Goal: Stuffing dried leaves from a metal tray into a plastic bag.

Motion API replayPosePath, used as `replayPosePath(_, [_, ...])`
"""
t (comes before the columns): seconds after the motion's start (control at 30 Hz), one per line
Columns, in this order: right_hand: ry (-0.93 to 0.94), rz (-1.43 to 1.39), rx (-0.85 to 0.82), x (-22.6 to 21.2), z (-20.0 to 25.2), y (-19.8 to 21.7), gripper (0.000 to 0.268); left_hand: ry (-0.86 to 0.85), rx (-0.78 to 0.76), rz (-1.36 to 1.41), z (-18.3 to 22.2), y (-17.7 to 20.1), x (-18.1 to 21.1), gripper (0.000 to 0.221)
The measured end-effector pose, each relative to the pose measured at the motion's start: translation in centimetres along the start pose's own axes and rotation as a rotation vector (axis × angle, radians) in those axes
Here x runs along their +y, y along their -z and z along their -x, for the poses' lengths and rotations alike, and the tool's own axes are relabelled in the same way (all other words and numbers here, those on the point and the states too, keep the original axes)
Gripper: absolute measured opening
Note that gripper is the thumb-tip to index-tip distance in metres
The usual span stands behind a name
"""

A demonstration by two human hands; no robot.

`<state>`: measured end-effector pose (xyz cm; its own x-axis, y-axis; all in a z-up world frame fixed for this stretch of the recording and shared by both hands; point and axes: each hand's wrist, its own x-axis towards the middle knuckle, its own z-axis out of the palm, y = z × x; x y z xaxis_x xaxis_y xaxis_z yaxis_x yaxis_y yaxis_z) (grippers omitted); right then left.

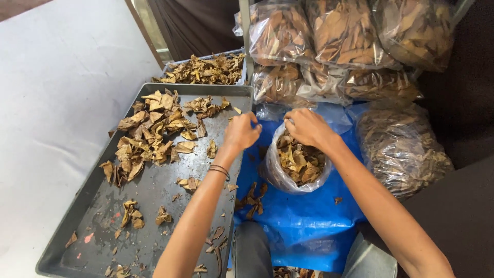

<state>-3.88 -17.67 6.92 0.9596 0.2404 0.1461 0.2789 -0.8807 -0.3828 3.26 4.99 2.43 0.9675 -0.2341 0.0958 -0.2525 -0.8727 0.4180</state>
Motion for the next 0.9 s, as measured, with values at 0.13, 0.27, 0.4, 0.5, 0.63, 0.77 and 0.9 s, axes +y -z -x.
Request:
replayPosePath(0.13, [0.050,0.007,0.037,-2.1,-1.0,0.4,0.039,0.057,0.064,0.021,1.1,3.6,-2.2,0.032])
replayPosePath(0.27, [0.100,-0.004,0.041,-4.2,-2.8,-1.2,0.032,0.054,0.104,0.098,3.5,6.9,-5.7,0.032])
replayPosePath(0.4, [0.181,-0.023,0.041,-7.1,-5.2,-3.3,0.027,0.182,0.151,0.058,5.3,8.4,-10.2,0.030])
replayPosePath(0.5, [0.233,-0.031,0.031,-8.8,-6.7,-5.4,0.025,0.274,0.158,0.005,4.7,7.6,-15.4,0.027])
replayPosePath(0.63, [0.291,-0.028,0.001,-10.3,-9.6,-9.2,0.023,0.296,0.173,0.026,6.7,8.5,-17.3,0.027])
replayPosePath(0.77, [0.316,-0.036,-0.058,-12.6,-10.6,-12.6,0.025,0.280,0.192,-0.007,6.8,7.9,-20.5,0.028])
replayPosePath(0.9, [0.285,-0.027,-0.123,-15.2,-10.1,-14.2,0.036,0.256,0.202,-0.060,6.2,7.2,-22.8,0.031])
